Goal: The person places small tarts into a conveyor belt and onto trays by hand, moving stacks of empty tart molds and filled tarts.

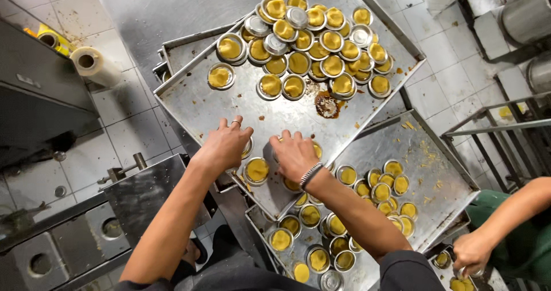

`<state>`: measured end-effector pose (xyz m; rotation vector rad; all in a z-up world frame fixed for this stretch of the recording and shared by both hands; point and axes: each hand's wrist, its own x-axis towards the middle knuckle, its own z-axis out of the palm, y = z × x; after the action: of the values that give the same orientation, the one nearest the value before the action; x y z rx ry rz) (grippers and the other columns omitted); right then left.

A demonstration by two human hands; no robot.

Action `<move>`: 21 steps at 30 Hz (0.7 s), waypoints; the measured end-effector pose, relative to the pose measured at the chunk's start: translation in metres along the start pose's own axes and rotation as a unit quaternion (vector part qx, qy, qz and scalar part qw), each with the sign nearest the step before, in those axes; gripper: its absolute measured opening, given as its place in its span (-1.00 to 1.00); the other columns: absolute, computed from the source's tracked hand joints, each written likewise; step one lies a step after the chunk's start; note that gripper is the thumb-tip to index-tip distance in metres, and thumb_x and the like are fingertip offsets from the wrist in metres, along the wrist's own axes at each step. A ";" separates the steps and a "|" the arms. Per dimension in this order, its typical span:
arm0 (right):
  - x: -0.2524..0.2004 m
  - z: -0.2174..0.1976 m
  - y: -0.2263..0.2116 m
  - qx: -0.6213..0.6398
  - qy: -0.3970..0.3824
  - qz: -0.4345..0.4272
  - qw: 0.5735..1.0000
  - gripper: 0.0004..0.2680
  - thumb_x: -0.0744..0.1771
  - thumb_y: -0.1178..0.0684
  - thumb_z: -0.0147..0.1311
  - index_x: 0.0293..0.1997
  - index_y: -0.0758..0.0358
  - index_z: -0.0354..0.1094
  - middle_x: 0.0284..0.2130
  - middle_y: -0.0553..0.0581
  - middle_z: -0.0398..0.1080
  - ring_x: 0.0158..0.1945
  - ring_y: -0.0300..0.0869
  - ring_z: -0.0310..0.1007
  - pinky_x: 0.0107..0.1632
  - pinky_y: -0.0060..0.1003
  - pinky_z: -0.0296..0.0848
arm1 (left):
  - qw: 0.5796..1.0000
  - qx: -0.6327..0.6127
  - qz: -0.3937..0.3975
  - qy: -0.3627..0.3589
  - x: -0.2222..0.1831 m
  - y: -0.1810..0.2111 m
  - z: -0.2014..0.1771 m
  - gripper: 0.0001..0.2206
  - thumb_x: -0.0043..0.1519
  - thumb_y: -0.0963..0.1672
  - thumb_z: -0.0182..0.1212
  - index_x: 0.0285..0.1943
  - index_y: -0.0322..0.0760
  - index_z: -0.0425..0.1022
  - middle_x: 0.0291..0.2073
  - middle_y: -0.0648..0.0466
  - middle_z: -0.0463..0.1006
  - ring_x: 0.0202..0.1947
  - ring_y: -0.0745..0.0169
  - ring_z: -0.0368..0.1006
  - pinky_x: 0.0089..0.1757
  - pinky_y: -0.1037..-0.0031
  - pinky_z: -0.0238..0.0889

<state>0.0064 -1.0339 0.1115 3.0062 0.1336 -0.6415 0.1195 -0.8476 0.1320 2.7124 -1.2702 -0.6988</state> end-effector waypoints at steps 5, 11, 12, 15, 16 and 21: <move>0.016 -0.016 0.008 0.027 -0.006 -0.008 1.000 -0.39 0.10 -0.20 0.47 0.18 0.03 0.19 -0.07 0.22 0.29 -0.06 0.26 0.49 -0.16 0.18 0.57 | 0.998 0.036 0.018 0.037 -0.009 0.014 -0.014 -0.55 0.01 -0.22 0.30 0.14 -0.09 0.49 0.10 -0.16 0.44 -0.02 -0.28 0.47 -0.32 -0.07 0.53; -0.018 -0.068 0.057 0.194 -0.023 -0.021 0.981 -0.46 0.14 -0.13 0.40 0.20 0.09 0.28 -0.05 0.31 0.42 0.01 0.32 0.51 -0.02 0.16 0.54 | 0.998 0.006 0.060 0.036 -0.031 0.011 -0.043 -0.48 -0.09 -0.18 0.38 0.13 -0.23 0.47 0.03 -0.27 0.49 -0.08 -0.37 0.51 -0.28 -0.06 0.54; -0.031 -0.081 0.065 0.198 -0.024 0.002 0.980 -0.45 0.15 -0.10 0.39 0.24 0.10 0.27 -0.04 0.31 0.42 0.03 0.30 0.50 0.00 0.14 0.54 | 0.997 -0.047 0.060 0.026 -0.038 0.012 -0.056 -0.47 -0.07 -0.16 0.35 0.16 -0.29 0.45 0.03 -0.35 0.49 -0.07 -0.43 0.51 -0.26 -0.08 0.54; -0.059 -0.089 0.064 0.116 -0.031 0.038 0.992 -0.50 0.17 -0.03 0.42 0.21 0.02 0.32 -0.08 0.20 0.42 -0.01 0.17 0.50 0.00 0.05 0.54 | 0.994 -0.080 0.072 -0.012 -0.058 0.028 -0.065 -0.49 -0.02 -0.15 0.32 0.19 -0.25 0.43 0.01 -0.30 0.49 -0.07 -0.33 0.52 -0.22 0.02 0.57; -0.058 -0.075 0.062 0.118 -0.034 0.039 0.992 -0.50 0.17 -0.03 0.42 0.21 0.02 0.32 -0.08 0.20 0.42 -0.01 0.17 0.50 0.00 0.05 0.54 | 0.994 -0.082 0.073 -0.016 -0.059 0.036 -0.059 -0.49 -0.02 -0.15 0.32 0.19 -0.25 0.43 0.01 -0.30 0.49 -0.07 -0.33 0.52 -0.22 0.02 0.57; -0.051 -0.030 0.053 -0.019 -0.009 0.028 0.999 -0.43 0.07 -0.09 0.48 0.15 -0.18 0.28 -0.01 0.00 0.33 0.03 0.10 0.40 -0.07 0.08 0.51 | 0.986 0.059 0.145 0.064 -0.042 0.067 0.009 -0.53 -0.01 -0.12 0.37 0.15 -0.03 0.48 0.02 -0.14 0.48 -0.08 -0.29 0.49 -0.34 0.04 0.51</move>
<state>-0.0222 -1.0876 0.1624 2.9553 0.0589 -0.6524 0.0447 -0.8589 0.1560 2.5296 -1.6726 -0.4232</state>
